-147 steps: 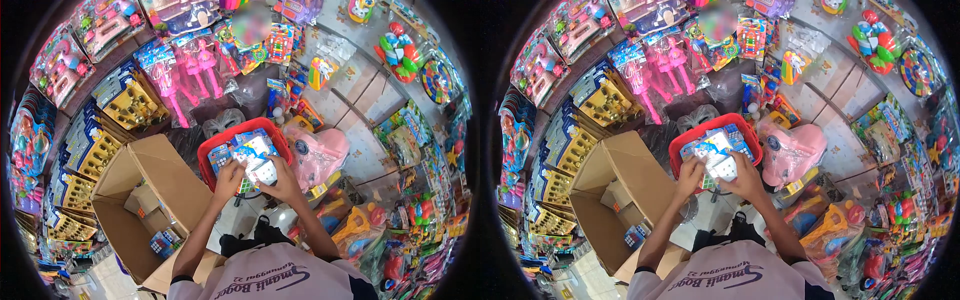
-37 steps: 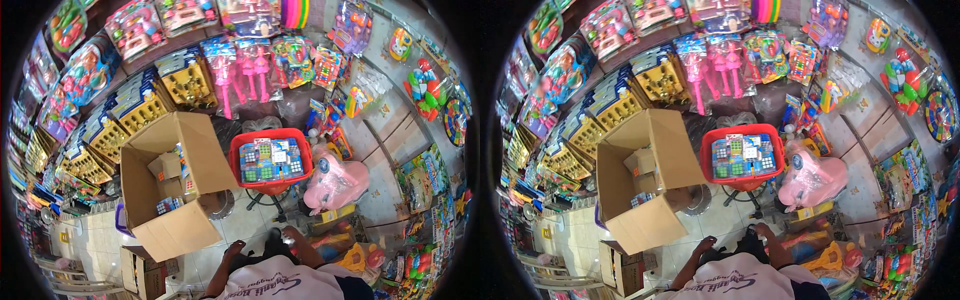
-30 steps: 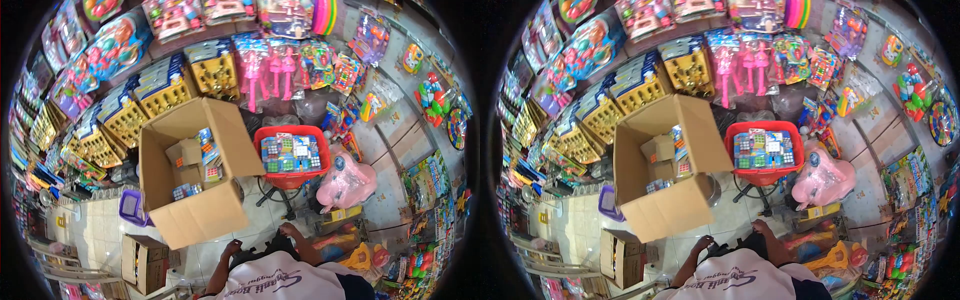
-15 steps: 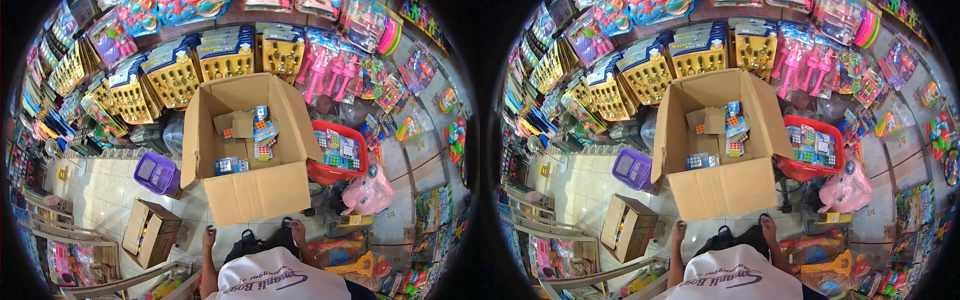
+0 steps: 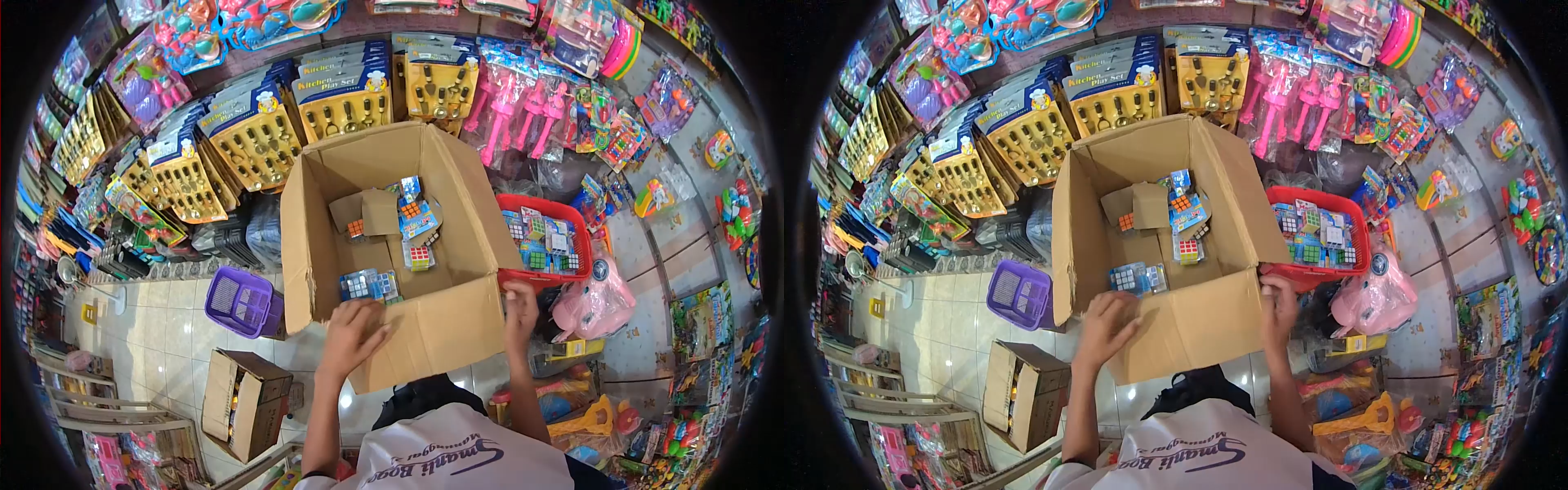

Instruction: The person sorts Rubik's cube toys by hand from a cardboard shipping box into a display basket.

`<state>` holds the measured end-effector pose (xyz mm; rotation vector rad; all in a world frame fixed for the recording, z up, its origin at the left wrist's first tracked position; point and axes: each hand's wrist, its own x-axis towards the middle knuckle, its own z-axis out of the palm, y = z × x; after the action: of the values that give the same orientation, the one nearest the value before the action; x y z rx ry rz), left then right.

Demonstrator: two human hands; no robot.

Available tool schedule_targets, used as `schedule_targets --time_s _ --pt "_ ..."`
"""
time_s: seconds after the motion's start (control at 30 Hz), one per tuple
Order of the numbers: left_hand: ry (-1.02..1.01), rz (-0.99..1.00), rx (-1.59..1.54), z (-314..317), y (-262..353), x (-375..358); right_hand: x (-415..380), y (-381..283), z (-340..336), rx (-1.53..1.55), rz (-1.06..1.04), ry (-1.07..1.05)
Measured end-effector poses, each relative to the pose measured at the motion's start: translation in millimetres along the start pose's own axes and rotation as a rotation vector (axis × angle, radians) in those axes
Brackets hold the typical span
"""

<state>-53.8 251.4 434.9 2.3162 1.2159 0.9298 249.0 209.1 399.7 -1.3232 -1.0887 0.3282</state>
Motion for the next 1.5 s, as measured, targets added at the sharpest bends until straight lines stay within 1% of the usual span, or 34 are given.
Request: schedule_targets --time_s 0.03,0.13,0.2,0.23,0.3,0.4,0.43,0.5,0.53,0.6,0.63,0.7,0.73,0.8,0.83,0.9,0.93,1.0,1.03,1.1,1.17,1.23,1.3,1.33,1.37,1.4,1.43,1.47,1.5 --pt "-0.061 0.047 0.016 5.8 -2.7 13.3 13.6 -4.5 12.4 -0.021 -0.031 -0.082" --pt "-0.203 0.023 0.009 15.4 -5.4 43.7 52.2 -14.4 50.8 -0.057 -0.142 -0.308" --pt "-0.26 -0.045 -0.052 23.6 -14.0 56.7 82.2 -24.4 78.7 -0.057 -0.253 -0.419" --pt "-0.29 -0.078 -0.086 27.4 -18.3 63.6 95.9 -29.3 90.0 -0.068 -0.249 -0.489" --pt "-0.294 -0.093 -0.08 28.5 -28.1 86.7 125.2 -33.7 109.3 -0.099 -0.243 -0.637" --pt "-0.295 -0.085 -0.008 23.0 -46.3 122.8 163.8 -7.4 145.0 -0.116 -0.428 -0.78" --pt "-0.291 -0.074 0.027 20.9 -53.3 136.9 176.0 0.2 155.8 -0.185 -0.434 -0.865" --pt "-0.34 -0.119 0.124 18.6 -67.3 167.1 199.2 15.4 176.9 -0.329 -0.447 -1.036" --pt "-0.364 -0.141 0.171 17.5 -74.6 181.9 209.4 25.6 189.7 -0.438 -0.425 -1.149" --pt "-0.489 -0.202 0.224 24.5 -107.2 210.1 226.3 50.8 218.6 -0.661 -0.378 -1.367" --pt "-0.553 -0.227 0.253 31.5 -124.1 223.3 232.2 65.4 234.6 -0.745 -0.321 -1.438" --pt "-0.705 -0.316 0.415 43.0 -147.2 248.6 241.9 93.5 268.2 -0.913 -0.203 -1.568" --pt "-0.783 -0.359 0.498 50.6 -160.7 257.9 245.6 102.5 281.3 -0.948 -0.1 -1.601" --pt "-0.792 -0.356 0.517 80.2 -219.2 265.6 253.1 122.4 299.9 -1.02 0.116 -1.659" --pt "-0.8 -0.36 0.52 93.6 -240.3 263.9 253.6 132.9 303.3 -1.031 0.195 -1.617" --pt "-0.798 -0.398 0.515 104.4 -254.9 266.4 255.3 152.1 311.9 -1.048 0.341 -1.522" --pt "-0.796 -0.415 0.514 109.8 -262.1 269.1 247.7 168.2 314.5 -1.054 0.226 -1.307" --pt "-0.602 -0.357 0.537 122.6 -270.6 268.9 226.4 190.1 312.2 -1.04 -0.001 -0.873" --pt "-0.506 -0.33 0.547 128.4 -273.4 266.8 224.6 196.8 312.1 -1.065 0.001 -0.904" --pt "-0.467 -0.366 0.508 139.8 -272.1 267.3 220.2 207.2 315.0 -1.109 0.004 -0.969" --pt "-0.423 -0.42 0.466 148.0 -273.6 262.6 210.0 214.2 316.2 -1.146 -0.029 -0.953" --pt "-0.369 -0.494 0.413 170.3 -284.7 248.6 200.7 219.2 312.7 -1.177 -0.082 -0.926" --pt "-0.379 -0.702 0.268 182.4 -288.8 240.1 194.8 221.1 312.9 -1.191 -0.171 -0.889" --pt "-0.378 -0.804 0.196 188.7 -293.8 235.8 194.1 222.4 312.2 -1.163 -0.197 -0.907" --pt "-0.316 -0.767 0.107 200.2 -307.4 227.5 193.8 223.4 312.0 -1.135 -0.223 -0.924" --pt "-0.253 -0.728 0.019 219.8 -334.9 213.9 192.6 225.4 312.4 -1.105 -0.251 -0.941" --pt "-0.226 -0.722 -0.032 222.5 -340.2 210.0 189.2 228.6 313.1 -1.074 -0.277 -0.959" --pt "-0.2 -0.715 -0.083 225.2 -345.5 206.1 182.6 234.6 313.9 -1.075 -0.381 -0.901" --pt "-0.208 -0.743 -0.098 221.9 -341.5 205.1 178.9 233.7 313.8 -1.041 -0.31 -0.922"
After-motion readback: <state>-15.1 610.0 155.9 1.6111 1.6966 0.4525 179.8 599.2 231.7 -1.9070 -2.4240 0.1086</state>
